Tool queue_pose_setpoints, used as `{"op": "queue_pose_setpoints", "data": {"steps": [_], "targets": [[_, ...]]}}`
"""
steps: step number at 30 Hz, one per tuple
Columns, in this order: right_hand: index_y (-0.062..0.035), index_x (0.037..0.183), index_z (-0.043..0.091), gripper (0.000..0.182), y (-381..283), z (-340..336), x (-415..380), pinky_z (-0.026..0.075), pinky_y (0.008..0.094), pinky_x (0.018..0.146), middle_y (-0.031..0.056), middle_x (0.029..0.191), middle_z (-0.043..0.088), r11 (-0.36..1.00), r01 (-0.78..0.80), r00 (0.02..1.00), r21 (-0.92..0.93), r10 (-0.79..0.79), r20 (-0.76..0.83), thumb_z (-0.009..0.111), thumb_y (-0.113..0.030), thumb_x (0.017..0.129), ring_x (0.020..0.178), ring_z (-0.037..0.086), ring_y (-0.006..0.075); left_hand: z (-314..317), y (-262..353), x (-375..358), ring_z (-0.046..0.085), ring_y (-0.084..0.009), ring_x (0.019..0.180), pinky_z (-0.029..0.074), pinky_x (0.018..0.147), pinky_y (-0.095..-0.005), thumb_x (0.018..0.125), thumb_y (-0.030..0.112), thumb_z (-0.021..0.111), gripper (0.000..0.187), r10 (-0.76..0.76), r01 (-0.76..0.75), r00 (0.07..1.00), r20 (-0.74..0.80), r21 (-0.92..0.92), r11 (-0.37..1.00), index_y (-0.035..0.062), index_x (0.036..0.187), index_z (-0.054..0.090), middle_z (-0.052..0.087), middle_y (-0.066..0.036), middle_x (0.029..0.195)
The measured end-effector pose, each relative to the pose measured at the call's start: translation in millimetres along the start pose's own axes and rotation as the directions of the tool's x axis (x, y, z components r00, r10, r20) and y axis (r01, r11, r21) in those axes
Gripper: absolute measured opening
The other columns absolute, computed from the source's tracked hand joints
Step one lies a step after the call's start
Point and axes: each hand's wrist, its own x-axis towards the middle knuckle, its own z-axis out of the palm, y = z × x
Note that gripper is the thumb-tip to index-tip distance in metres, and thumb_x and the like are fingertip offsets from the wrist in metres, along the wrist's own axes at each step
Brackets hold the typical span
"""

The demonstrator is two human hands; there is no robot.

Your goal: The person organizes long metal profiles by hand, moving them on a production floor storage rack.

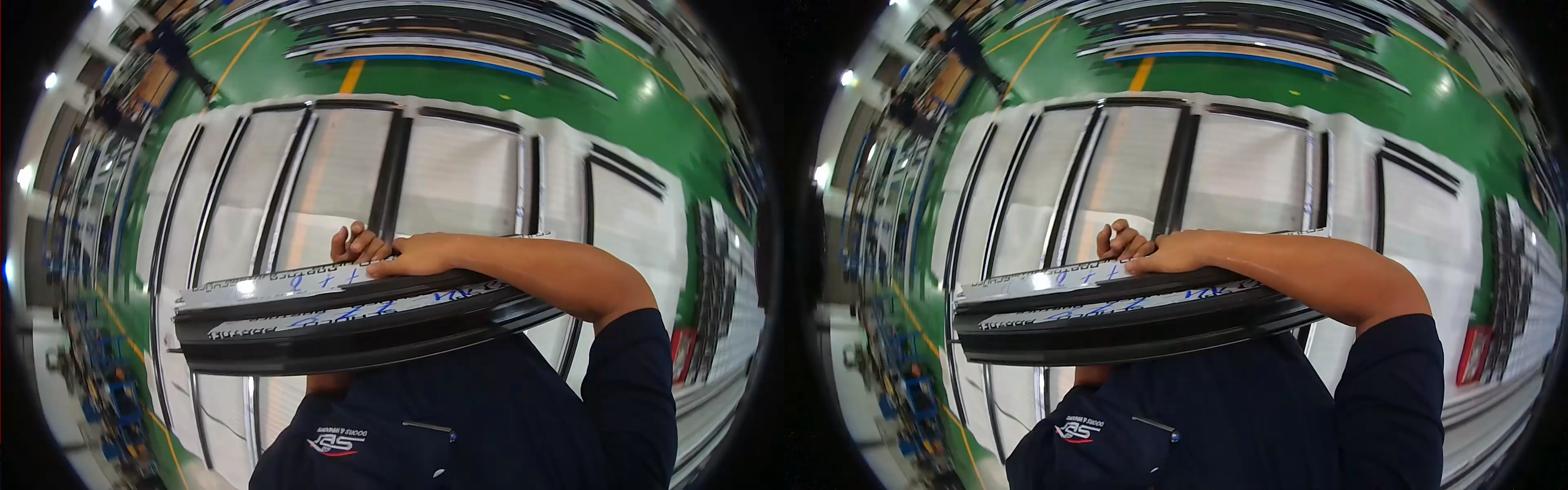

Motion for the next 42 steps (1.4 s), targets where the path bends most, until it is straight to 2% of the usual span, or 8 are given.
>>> {"op": "queue_pose_setpoints", "data": {"steps": [8, 12, 16, 18, 20, 31, 38, 42], "targets": [[0.0072, 0.138, 0.052, 0.107, 38, -18, 66, 0.040, 0.0422, 0.109, 0.0301, 0.134, 0.058, 0.951, 0.191, 0.972, -0.245, -0.148, 0.184, 0.045, -0.085, 0.084, 0.128, 0.055, 0.0400, -56, -12, -27, 0.059, -0.0119, 0.071, 0.047, 0.079, -0.0324, 0.108, 0.031, 0.037, 0.041, 0.295, -0.302, 0.953, 0.068, 0.163, 0.939, 0.0042, 0.126, 0.061, 0.069, -0.002, 0.093], [0.0084, 0.136, 0.053, 0.103, 48, -19, 70, 0.042, 0.0403, 0.107, 0.0300, 0.133, 0.059, 0.957, 0.178, 0.972, -0.231, -0.135, 0.191, 0.049, -0.081, 0.085, 0.126, 0.057, 0.0385, -64, -20, -28, 0.061, -0.0125, 0.074, 0.047, 0.081, -0.0334, 0.108, 0.031, 0.035, 0.042, 0.312, -0.323, 0.945, 0.095, 0.142, 0.936, 0.0038, 0.130, 0.059, 0.069, -0.004, 0.095], [0.0100, 0.132, 0.055, 0.100, 177, -77, 222, 0.045, 0.0410, 0.104, 0.0299, 0.129, 0.062, 0.883, 0.279, 0.960, -0.377, -0.243, 0.141, 0.049, -0.079, 0.087, 0.122, 0.060, 0.0387, -239, 16, 26, 0.054, -0.0136, 0.070, 0.047, 0.079, -0.0347, 0.109, 0.033, 0.033, 0.044, 0.372, -0.397, 0.917, 0.143, 0.245, 0.884, 0.0053, 0.131, 0.059, 0.064, -0.002, 0.088], [0.0093, 0.130, 0.059, 0.104, 250, -93, 306, 0.045, 0.0445, 0.105, 0.0324, 0.129, 0.061, 0.830, 0.366, 0.931, -0.421, -0.329, 0.159, 0.047, -0.083, 0.084, 0.122, 0.059, 0.0437, -336, 35, 34, 0.050, -0.0149, 0.069, 0.046, 0.078, -0.0352, 0.109, 0.035, 0.035, 0.042, 0.284, -0.357, 0.928, 0.240, 0.364, 0.860, 0.0081, 0.132, 0.058, 0.059, -0.001, 0.085], [0.0084, 0.132, 0.058, 0.103, 257, -96, 313, 0.043, 0.0434, 0.108, 0.0335, 0.131, 0.059, 0.835, 0.342, 0.939, -0.431, -0.289, 0.185, 0.046, -0.082, 0.085, 0.126, 0.057, 0.0430, -369, 35, 32, 0.049, -0.0156, 0.070, 0.045, 0.078, -0.0358, 0.109, 0.036, 0.035, 0.041, 0.329, -0.407, 0.908, 0.260, 0.359, 0.840, 0.0099, 0.132, 0.057, 0.057, -0.001, 0.088], [0.0077, 0.135, 0.055, 0.099, 222, -150, 420, 0.040, 0.0402, 0.109, 0.0307, 0.132, 0.060, 0.874, 0.231, 0.968, -0.428, -0.163, 0.189, 0.043, -0.080, 0.090, 0.126, 0.057, 0.0392, -417, 138, 70, 0.052, -0.0140, 0.073, 0.045, 0.078, -0.0340, 0.109, 0.034, 0.034, 0.045, 0.383, -0.448, 0.878, 0.288, 0.209, 0.870, 0.0055, 0.136, 0.057, 0.066, -0.003, 0.101], [0.0111, 0.134, 0.053, 0.101, 172, -152, 435, 0.042, 0.0401, 0.105, 0.0295, 0.129, 0.062, 0.923, 0.212, 0.976, -0.322, -0.183, 0.120, 0.046, -0.079, 0.088, 0.122, 0.059, 0.0373, -371, 187, 56, 0.054, -0.0175, 0.076, 0.046, 0.078, -0.0371, 0.107, 0.040, 0.040, 0.047, 0.393, -0.407, 0.913, 0.106, 0.262, 0.875, 0.0054, 0.134, 0.059, 0.060, -0.004, 0.093], [0.0050, 0.139, 0.052, 0.099, 104, -168, 438, 0.042, 0.0394, 0.107, 0.0269, 0.133, 0.061, 0.904, 0.268, 0.944, -0.332, -0.179, 0.276, 0.049, -0.080, 0.088, 0.124, 0.058, 0.0346, -321, 214, 53, 0.052, -0.0137, 0.072, 0.046, 0.074, -0.0329, 0.108, 0.038, 0.041, 0.045, 0.506, -0.506, 0.860, 0.067, 0.240, 0.828, 0.0032, 0.129, 0.060, 0.060, -0.002, 0.087]]}}
